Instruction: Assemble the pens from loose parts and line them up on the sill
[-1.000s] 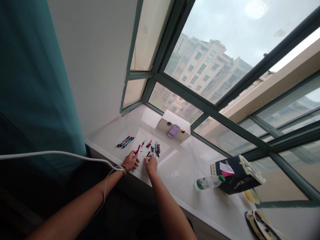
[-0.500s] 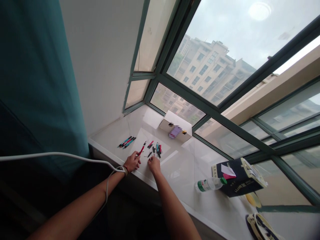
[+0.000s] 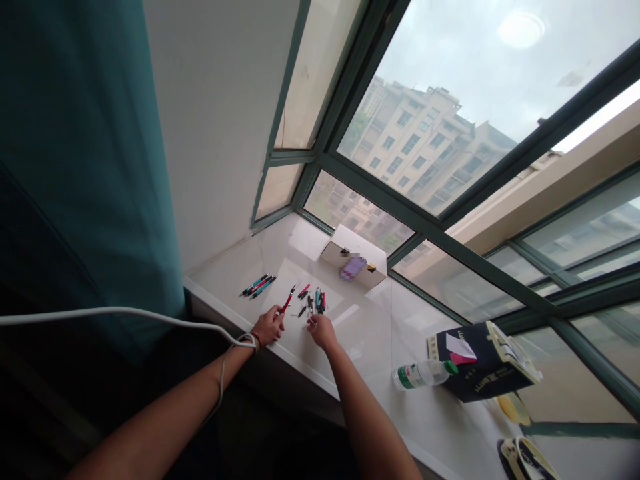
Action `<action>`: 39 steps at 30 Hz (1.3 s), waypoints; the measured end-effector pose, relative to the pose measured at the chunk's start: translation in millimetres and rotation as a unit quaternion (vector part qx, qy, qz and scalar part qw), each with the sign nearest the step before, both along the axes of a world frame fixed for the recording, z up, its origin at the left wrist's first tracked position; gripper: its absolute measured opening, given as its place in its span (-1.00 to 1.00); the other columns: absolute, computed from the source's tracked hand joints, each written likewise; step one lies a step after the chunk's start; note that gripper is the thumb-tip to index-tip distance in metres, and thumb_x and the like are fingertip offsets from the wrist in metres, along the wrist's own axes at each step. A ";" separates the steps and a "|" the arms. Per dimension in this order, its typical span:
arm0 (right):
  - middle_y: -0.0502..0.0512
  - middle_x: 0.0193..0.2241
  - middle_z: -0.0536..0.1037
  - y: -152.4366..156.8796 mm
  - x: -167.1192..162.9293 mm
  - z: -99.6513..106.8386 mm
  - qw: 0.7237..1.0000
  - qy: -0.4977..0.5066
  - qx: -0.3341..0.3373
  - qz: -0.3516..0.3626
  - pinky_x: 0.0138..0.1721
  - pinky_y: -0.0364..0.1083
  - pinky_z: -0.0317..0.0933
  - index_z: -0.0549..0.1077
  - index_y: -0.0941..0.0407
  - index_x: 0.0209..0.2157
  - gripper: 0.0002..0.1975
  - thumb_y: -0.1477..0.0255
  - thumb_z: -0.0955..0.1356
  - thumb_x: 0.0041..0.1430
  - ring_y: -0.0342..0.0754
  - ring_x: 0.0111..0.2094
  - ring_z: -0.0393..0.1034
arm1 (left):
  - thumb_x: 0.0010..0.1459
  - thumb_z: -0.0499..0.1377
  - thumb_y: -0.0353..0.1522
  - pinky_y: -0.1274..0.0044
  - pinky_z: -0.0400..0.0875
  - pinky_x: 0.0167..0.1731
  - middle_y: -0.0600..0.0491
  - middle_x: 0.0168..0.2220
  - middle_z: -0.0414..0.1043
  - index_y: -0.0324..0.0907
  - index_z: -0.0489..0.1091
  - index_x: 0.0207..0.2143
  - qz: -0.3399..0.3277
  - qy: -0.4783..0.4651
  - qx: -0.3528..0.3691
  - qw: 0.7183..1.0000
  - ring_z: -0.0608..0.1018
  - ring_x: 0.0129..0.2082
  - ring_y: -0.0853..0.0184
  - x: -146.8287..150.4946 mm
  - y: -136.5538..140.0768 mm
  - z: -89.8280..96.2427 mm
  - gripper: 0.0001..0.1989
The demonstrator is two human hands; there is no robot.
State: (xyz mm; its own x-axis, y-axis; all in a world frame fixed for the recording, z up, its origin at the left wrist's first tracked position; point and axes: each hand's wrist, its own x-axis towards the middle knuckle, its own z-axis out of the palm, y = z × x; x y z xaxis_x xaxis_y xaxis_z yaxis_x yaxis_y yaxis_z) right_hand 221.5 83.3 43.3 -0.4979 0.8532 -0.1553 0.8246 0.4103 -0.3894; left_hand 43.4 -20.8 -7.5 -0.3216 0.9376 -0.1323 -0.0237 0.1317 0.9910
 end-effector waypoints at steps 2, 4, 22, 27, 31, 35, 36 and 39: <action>0.11 -0.27 0.52 -0.7 0.1 1.4 1.000 -0.013 0.006 0.021 -0.29 -0.15 0.11 0.53 0.10 -0.35 -0.89 0.53 0.40 0.02 -0.03 -0.27 0.38 | 0.20 0.00 -0.12 0.66 0.29 -0.73 0.16 -0.56 0.41 -0.12 0.24 -0.17 0.000 0.006 0.000 1.000 0.44 -0.71 0.45 0.3 0.2 -0.4 -0.72; 0.10 -0.21 0.49 -1.7 -1.9 2.7 0.998 -0.028 0.015 0.053 -0.27 -0.15 0.12 0.54 0.08 -0.31 -0.86 0.51 0.41 0.03 -0.05 -0.25 0.37 | 0.19 0.00 -0.13 0.66 0.29 -0.73 0.16 -0.56 0.40 -0.11 0.23 -0.18 -0.003 0.011 0.000 1.000 0.44 -0.71 0.44 0.4 0.4 -0.2 -0.72; -0.18 -0.67 0.09 -10.5 -38.6 11.4 0.837 0.430 -0.294 -0.167 -0.61 -0.21 -0.19 0.36 0.10 -0.35 -0.74 0.19 0.37 0.06 -0.23 -0.67 -0.08 | 0.12 0.03 -0.12 0.61 0.29 -0.70 0.17 -0.56 0.43 -0.12 0.27 -0.22 -0.045 0.069 0.011 0.997 0.43 -0.71 0.41 0.0 -3.2 4.3 -0.71; -0.18 -0.66 0.07 -14.0 -58.9 15.5 0.772 0.508 -0.333 -0.188 -0.63 -0.23 -0.23 0.34 0.09 -0.36 -0.75 0.25 0.42 0.02 -0.25 -0.67 -0.09 | 0.12 0.04 -0.11 0.62 0.29 -0.68 0.16 -0.55 0.45 -0.12 0.30 -0.21 -0.073 0.075 0.018 0.994 0.45 -0.69 0.42 -2.1 -4.5 7.6 -0.69; -0.18 -0.64 0.07 -17.5 -63.3 14.2 0.760 0.514 -0.347 -0.195 -0.63 -0.23 -0.24 0.31 0.08 -0.36 -0.75 0.27 0.41 0.01 -0.24 -0.66 -0.09 | 0.12 0.04 -0.11 0.61 0.30 -0.67 0.15 -0.55 0.45 -0.13 0.30 -0.22 -0.074 0.084 0.026 0.993 0.45 -0.69 0.41 -2.7 -4.8 8.1 -0.69; -0.15 -0.61 0.12 -19.1 -61.1 12.1 0.756 0.521 -0.347 -0.190 -0.64 -0.23 -0.26 0.28 0.07 -0.38 -0.76 0.29 0.41 0.02 -0.24 -0.65 -0.10 | 0.13 0.04 -0.12 0.61 0.31 -0.67 0.15 -0.54 0.46 -0.13 0.29 -0.20 -0.067 0.076 0.028 0.994 0.46 -0.69 0.41 -2.6 -3.8 4.5 -0.69; -0.15 -0.60 0.12 -19.4 -60.6 11.0 0.754 0.524 -0.349 -0.189 -0.64 -0.23 -0.27 0.27 0.06 -0.39 -0.75 0.29 0.41 0.01 -0.24 -0.65 -0.10 | 0.13 0.04 -0.13 0.61 0.30 -0.67 0.15 -0.54 0.45 -0.13 0.29 -0.20 -0.066 0.075 0.027 0.995 0.46 -0.69 0.41 -2.4 -3.4 3.3 -0.70; -0.15 -0.60 0.11 -20.8 -60.1 6.7 0.744 0.528 -0.363 -0.188 -0.64 -0.23 -0.28 0.26 0.06 -0.39 -0.73 0.28 0.42 0.00 -0.24 -0.65 -0.09 | 0.13 0.03 -0.13 0.62 0.29 -0.69 0.15 -0.54 0.45 -0.12 0.28 -0.21 -0.066 0.068 0.023 0.995 0.45 -0.70 0.41 -1.8 -2.8 0.3 -0.71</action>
State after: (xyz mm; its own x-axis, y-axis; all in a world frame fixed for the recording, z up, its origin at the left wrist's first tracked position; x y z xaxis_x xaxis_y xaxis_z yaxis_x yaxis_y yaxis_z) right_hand 161.4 62.4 50.0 -0.4174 0.8450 -0.3342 -0.0958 -0.4067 -0.9085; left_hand 41.5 -23.6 -7.2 -0.2067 0.9770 -0.0518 0.1262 0.0791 0.9888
